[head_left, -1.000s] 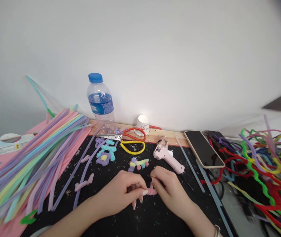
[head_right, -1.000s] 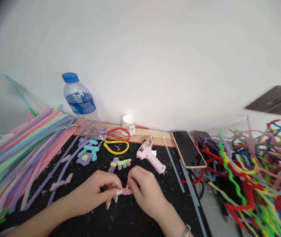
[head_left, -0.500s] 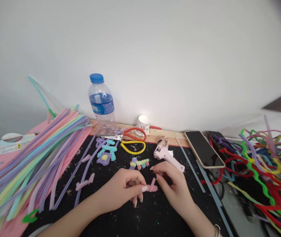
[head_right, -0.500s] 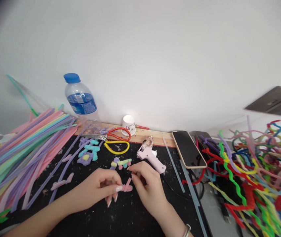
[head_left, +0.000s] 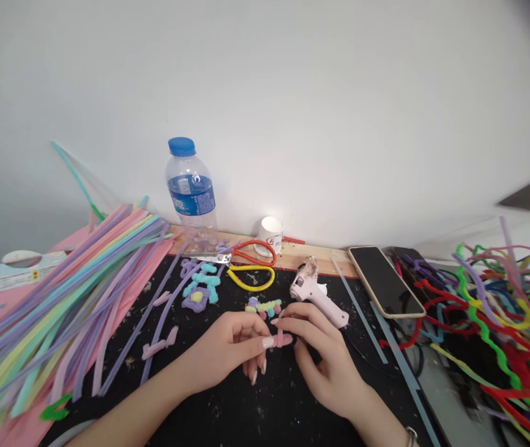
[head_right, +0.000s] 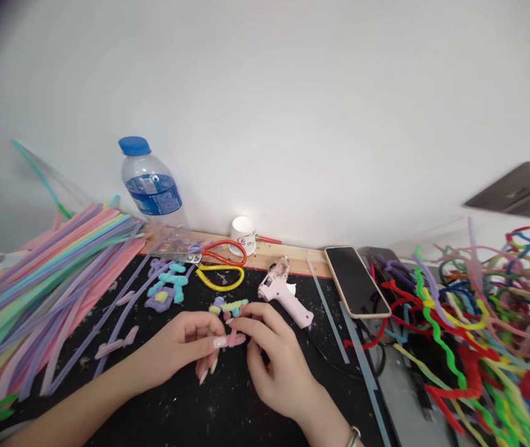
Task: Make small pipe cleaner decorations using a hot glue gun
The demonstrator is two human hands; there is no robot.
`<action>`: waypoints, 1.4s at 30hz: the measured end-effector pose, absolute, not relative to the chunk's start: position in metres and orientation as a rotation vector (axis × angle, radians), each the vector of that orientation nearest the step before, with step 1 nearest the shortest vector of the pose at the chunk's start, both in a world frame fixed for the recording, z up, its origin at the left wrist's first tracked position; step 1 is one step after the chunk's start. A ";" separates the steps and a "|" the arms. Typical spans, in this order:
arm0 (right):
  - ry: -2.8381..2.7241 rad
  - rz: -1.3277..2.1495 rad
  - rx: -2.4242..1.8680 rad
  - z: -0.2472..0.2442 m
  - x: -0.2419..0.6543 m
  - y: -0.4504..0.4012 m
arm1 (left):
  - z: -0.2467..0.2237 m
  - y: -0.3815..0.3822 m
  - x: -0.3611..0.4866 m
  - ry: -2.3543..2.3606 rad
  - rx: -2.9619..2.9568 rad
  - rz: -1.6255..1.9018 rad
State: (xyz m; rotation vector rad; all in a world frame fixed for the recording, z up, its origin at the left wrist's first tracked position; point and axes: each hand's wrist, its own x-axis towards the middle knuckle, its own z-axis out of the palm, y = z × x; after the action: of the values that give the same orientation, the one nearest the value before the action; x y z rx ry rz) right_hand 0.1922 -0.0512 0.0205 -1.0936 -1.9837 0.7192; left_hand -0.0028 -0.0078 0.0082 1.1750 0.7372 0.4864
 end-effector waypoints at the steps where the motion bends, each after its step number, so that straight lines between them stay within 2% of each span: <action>1: -1.980 0.729 -1.112 0.020 0.192 -0.051 | 0.009 -0.008 -0.003 0.739 1.178 0.489; 10: -1.952 0.844 -1.226 0.019 0.191 -0.051 | 0.011 -0.008 -0.003 0.745 1.182 0.523; 27: -1.831 0.947 -1.176 0.019 0.192 -0.046 | 0.009 -0.009 -0.002 0.726 1.105 0.478; 42: -1.844 0.931 -1.328 0.018 0.188 -0.047 | 0.008 -0.011 0.002 0.781 1.144 0.397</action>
State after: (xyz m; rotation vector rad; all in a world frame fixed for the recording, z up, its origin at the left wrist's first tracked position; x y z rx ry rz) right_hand 0.1880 -0.0473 0.0180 -1.3281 -1.8443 0.9312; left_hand 0.0018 -0.0109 0.0076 1.1435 0.7810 0.3970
